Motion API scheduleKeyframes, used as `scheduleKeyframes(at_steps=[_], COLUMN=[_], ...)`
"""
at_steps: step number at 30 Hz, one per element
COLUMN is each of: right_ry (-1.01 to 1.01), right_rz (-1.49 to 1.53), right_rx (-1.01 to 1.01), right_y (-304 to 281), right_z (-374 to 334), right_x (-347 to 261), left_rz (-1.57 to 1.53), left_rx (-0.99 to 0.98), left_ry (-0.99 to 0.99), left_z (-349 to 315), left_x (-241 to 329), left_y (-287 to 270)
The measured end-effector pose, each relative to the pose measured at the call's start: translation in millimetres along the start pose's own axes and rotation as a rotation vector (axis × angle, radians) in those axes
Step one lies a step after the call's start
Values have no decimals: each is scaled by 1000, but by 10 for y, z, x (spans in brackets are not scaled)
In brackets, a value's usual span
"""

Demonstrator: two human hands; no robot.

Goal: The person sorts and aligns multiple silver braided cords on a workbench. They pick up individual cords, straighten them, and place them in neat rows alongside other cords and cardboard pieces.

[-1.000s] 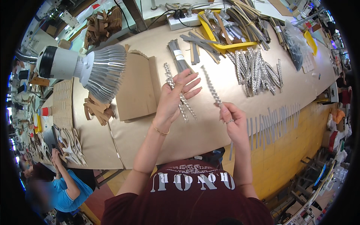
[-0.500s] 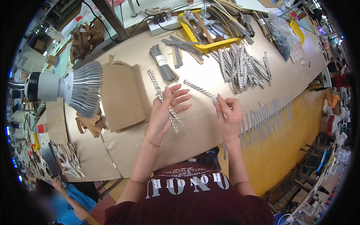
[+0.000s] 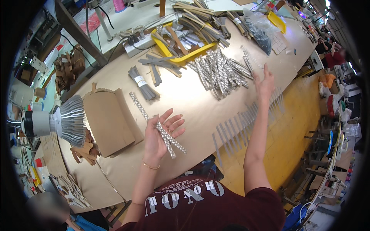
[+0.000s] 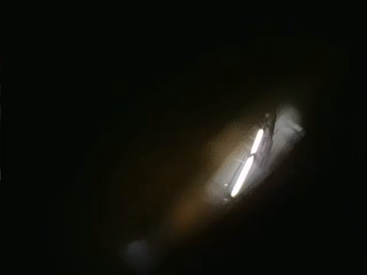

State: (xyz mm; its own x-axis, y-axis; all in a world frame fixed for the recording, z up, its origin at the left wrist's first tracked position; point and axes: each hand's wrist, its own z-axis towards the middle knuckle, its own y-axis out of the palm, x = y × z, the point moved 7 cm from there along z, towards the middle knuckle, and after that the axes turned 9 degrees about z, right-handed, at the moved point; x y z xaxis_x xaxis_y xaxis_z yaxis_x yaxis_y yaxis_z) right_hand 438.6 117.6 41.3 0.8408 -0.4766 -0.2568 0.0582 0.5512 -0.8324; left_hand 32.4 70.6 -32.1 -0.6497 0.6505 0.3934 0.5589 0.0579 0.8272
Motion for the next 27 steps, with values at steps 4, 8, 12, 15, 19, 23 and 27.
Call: scheduleKeyframes(at_steps=[4,8,12,15,19,23,27], right_ry=[105,132,20,148,236,219,188], right_rz=[371,1046,1304,1282,1363,1242,1216], right_rx=[-190,-848,-1236,-1294,-1152,-1199,-1206], right_y=[-35,-60,-280,-347,-386,-391,-392], right_z=[-481,-1422,-2029,-2175,-2076,-2080,-2114], right_x=[-196,-1052,-1737,-1863,-1921,-1918,-1916], left_rz=[150,359,471,522,431,490,641], left_rx=[116,83,-6,-28,1,29,105], left_ry=[28,87,205,276,173,208,224], left_z=[10,40,28,-30,-58,-63,-31], left_x=[5,52,161,227,202,295,361], left_y=[-28,179,409,481,425,376,310])
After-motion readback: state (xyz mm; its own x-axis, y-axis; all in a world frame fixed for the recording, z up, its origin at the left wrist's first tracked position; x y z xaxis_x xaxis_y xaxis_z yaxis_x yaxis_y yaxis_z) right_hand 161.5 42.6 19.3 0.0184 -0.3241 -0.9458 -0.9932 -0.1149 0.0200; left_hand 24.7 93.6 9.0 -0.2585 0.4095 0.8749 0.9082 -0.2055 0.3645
